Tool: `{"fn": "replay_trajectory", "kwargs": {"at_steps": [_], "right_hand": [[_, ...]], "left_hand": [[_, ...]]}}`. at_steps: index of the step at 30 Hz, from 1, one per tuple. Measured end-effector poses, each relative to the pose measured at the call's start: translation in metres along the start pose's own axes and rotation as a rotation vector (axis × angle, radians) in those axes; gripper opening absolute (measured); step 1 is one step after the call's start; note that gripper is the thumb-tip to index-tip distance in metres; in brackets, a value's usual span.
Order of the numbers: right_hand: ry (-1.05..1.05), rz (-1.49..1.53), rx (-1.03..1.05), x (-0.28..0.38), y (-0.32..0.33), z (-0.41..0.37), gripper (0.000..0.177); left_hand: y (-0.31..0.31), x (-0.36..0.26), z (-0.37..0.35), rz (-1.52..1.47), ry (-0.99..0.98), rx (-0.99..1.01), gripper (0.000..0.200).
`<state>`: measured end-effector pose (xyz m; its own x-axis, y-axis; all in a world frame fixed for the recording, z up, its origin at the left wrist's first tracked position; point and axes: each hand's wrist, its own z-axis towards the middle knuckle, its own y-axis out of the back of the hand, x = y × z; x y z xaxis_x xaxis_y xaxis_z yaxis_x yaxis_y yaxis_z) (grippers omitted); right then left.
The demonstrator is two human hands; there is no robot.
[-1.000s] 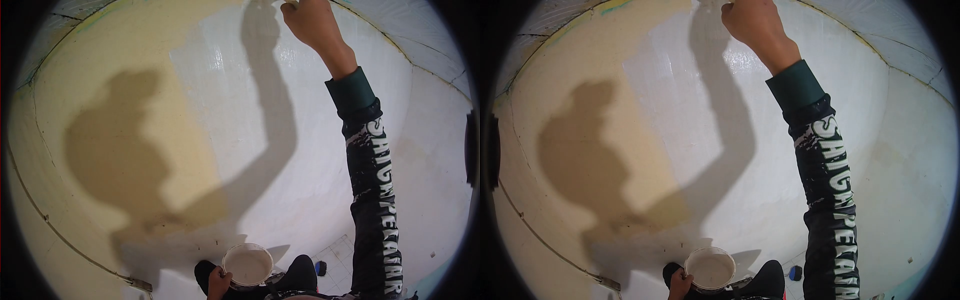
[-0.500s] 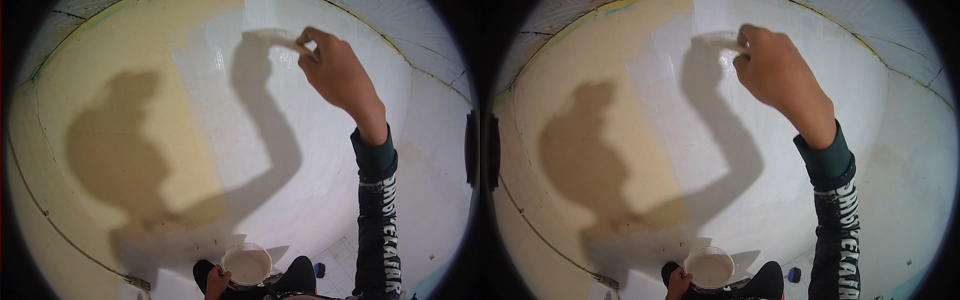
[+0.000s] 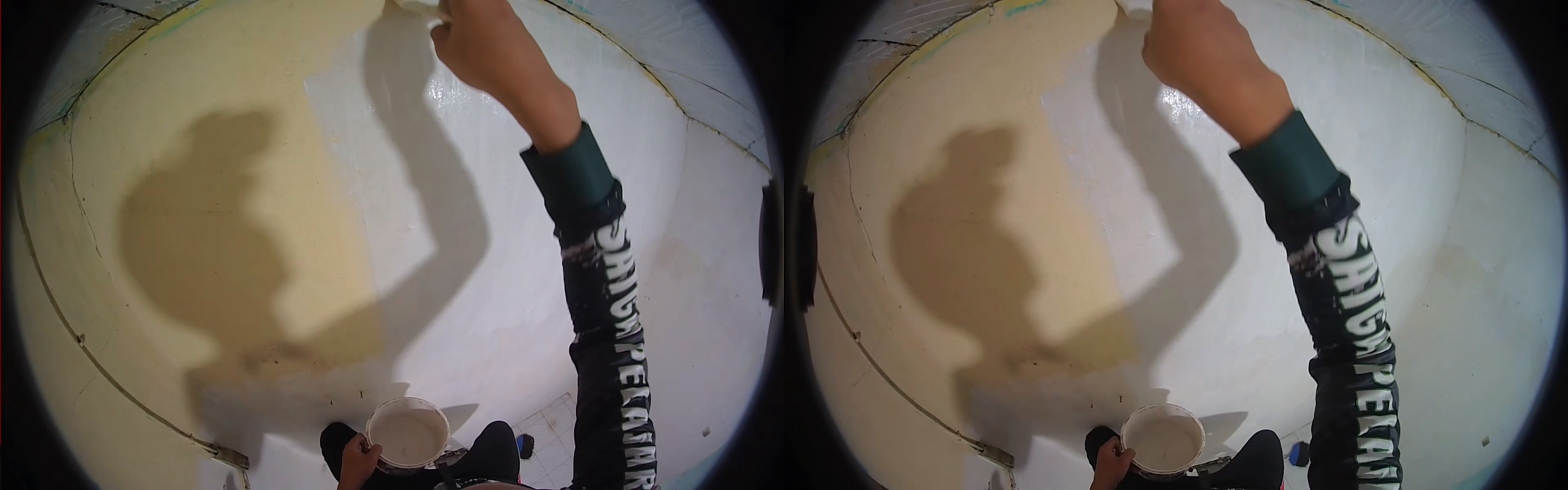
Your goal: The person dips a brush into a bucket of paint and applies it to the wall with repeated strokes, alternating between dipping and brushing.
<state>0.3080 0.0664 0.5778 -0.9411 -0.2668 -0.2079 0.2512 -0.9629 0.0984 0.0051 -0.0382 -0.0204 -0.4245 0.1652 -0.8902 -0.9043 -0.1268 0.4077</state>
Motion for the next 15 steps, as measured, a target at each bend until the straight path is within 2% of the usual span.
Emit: {"fn": "replay_trajectory", "kwargs": {"at_steps": [1,3,5,7,9,10,12,15], "right_hand": [[0.010,0.049,-0.029,0.001,-0.001,-0.013,0.012],[-0.071,0.071,0.106,0.020,0.016,-0.047,0.019],[-0.139,0.095,0.232,0.033,0.029,-0.078,0.016],[-0.181,0.118,0.298,0.048,0.044,-0.095,0.015],[-0.308,0.143,0.391,0.058,0.060,-0.094,0.015],[-0.303,0.142,0.389,0.058,0.059,-0.090,0.015],[-0.106,0.074,0.138,0.054,0.052,-0.073,0.016],[-0.083,0.027,0.109,0.056,0.044,-0.022,0.022]], "left_hand": [[0.000,-0.002,0.000,0.001,0.010,0.005,0.024],[0.002,-0.003,-0.002,0.002,0.029,0.011,0.025],[0.004,0.007,0.004,-0.121,0.288,0.174,0.034],[0.003,0.016,0.005,-0.102,0.253,0.186,0.029],[0.003,0.010,0.006,-0.085,0.211,0.192,0.025],[0.007,-0.004,0.006,-0.030,0.147,0.184,0.024],[0.010,-0.014,0.004,0.027,0.086,0.175,0.023],[0.008,-0.010,0.004,-0.042,0.147,0.161,0.032]]}}
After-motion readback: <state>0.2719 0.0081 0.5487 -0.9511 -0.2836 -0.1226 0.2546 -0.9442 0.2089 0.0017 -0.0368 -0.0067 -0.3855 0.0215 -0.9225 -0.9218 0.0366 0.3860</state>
